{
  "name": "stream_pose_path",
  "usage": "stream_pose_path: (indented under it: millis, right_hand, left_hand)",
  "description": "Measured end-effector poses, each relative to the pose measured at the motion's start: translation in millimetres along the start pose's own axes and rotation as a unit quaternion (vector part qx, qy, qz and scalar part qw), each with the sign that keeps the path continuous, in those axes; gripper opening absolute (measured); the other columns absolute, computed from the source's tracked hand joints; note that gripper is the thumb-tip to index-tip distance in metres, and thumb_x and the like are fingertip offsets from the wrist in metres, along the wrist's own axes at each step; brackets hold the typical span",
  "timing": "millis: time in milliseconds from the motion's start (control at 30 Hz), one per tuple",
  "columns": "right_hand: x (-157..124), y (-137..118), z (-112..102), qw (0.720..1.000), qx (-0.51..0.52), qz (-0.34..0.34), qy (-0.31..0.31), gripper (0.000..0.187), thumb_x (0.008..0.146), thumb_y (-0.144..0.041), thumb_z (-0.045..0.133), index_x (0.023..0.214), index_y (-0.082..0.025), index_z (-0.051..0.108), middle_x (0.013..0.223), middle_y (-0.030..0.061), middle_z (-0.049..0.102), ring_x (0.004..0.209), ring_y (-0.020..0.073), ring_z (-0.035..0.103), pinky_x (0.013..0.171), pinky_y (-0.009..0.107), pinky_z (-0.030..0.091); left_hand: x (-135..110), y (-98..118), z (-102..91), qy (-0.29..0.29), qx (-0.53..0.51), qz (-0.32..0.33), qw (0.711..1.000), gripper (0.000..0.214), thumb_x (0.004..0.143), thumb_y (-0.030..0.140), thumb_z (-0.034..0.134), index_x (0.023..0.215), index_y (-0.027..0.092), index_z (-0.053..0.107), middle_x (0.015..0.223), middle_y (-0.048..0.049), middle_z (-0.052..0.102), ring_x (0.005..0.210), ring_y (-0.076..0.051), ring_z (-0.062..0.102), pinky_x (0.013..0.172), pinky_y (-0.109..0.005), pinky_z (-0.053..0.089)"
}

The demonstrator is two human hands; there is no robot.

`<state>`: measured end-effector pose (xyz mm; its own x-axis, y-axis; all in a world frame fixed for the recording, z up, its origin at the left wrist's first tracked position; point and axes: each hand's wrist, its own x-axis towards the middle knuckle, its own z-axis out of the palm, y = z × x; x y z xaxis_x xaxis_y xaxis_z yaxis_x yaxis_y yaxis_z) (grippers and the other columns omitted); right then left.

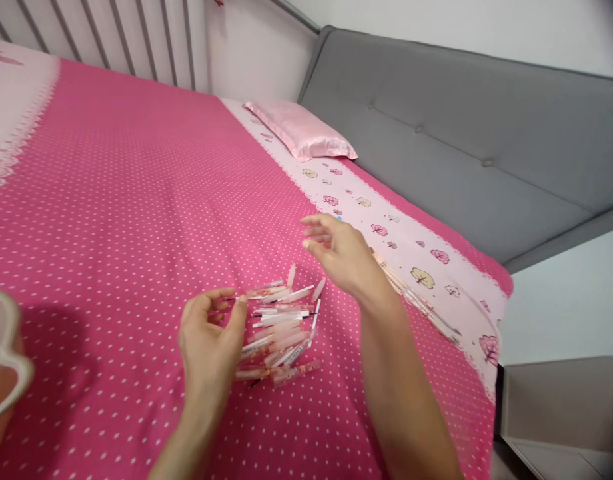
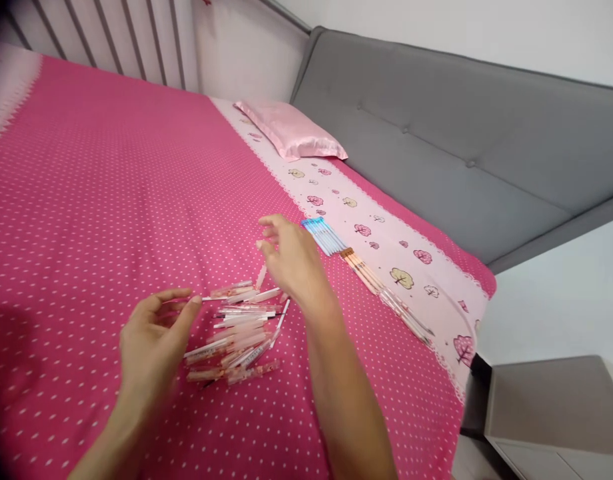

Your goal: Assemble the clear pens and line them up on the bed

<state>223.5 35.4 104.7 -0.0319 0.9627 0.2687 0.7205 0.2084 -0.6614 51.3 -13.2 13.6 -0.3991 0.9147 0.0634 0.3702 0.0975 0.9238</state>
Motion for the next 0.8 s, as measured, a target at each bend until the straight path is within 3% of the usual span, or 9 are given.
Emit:
stream_pose_path:
  millis: [100,233,333,400,500,633,800]
  right_hand:
    - [-5,7,30,0.994,-0.099,0.039,-0.03,0.034,0.081,-0.012,0.049,0.114,-0.017,0.056,0.1,0.0096,0.064,0.095,0.0232,0.059,0.085,0.042,0.045]
    - [-15,30,55,0.969,-0.208,0.066,-0.115,0.033,0.082,-0.009,0.044,0.11,-0.014,0.06,0.103,0.0165,0.063,0.102,0.0279,0.057,0.087,0.041,0.042]
    - [-16,43,59,0.962,-0.23,0.069,-0.133,0.032,0.081,-0.009,0.043,0.107,-0.016,0.061,0.105,0.0154,0.063,0.104,0.0262,0.057,0.088,0.038,0.041]
    - [-14,49,59,0.963,-0.228,0.067,-0.128,0.035,0.081,-0.009,0.043,0.11,-0.018,0.061,0.107,0.0134,0.062,0.105,0.0237,0.056,0.09,0.035,0.04]
    - [-11,57,60,0.968,-0.207,0.052,-0.131,0.039,0.08,-0.007,0.042,0.112,-0.019,0.06,0.109,0.0109,0.062,0.106,0.0215,0.055,0.092,0.033,0.04]
    - [-10,67,65,0.972,-0.187,0.03,-0.136,0.044,0.075,-0.002,0.044,0.112,-0.017,0.061,0.11,0.0107,0.061,0.106,0.0213,0.054,0.093,0.032,0.038]
    - [-7,74,70,0.981,-0.159,0.019,-0.113,0.043,0.07,0.002,0.046,0.105,-0.016,0.064,0.108,0.0096,0.06,0.102,0.0189,0.053,0.09,0.029,0.039]
  left_hand:
    - [11,-3,-14.3,-0.079,0.146,0.054,0.985,0.043,0.07,0.048,0.055,0.098,0.016,0.06,0.097,-0.0107,0.059,0.084,-0.025,0.058,0.076,-0.039,0.047]
    - [22,-11,-44.1,-0.247,0.312,0.035,0.917,0.058,0.066,0.053,0.058,0.113,0.019,0.055,0.099,-0.0108,0.06,0.085,-0.028,0.06,0.072,-0.039,0.047]
    - [16,-9,-56.8,-0.363,0.372,0.031,0.854,0.074,0.054,0.039,0.069,0.124,0.024,0.048,0.115,-0.0099,0.055,0.092,-0.029,0.06,0.076,-0.038,0.046]
    - [7,-5,-53.0,-0.411,0.373,0.046,0.831,0.083,0.049,0.029,0.072,0.127,0.026,0.044,0.12,-0.0092,0.051,0.097,-0.028,0.059,0.078,-0.036,0.045]
    - [-6,2,-32.7,-0.415,0.399,0.048,0.816,0.079,0.049,0.016,0.07,0.123,0.022,0.044,0.113,-0.0102,0.053,0.088,-0.027,0.061,0.069,-0.033,0.046]
    - [-9,1,-6.8,-0.334,0.36,0.093,0.866,0.036,0.066,0.02,0.061,0.1,0.015,0.051,0.096,-0.0091,0.055,0.078,-0.023,0.061,0.064,-0.031,0.044]
    - [-2,-6,1.7,-0.254,0.298,0.109,0.914,0.028,0.071,0.021,0.059,0.098,0.015,0.053,0.099,-0.0096,0.054,0.081,-0.022,0.059,0.07,-0.032,0.045]
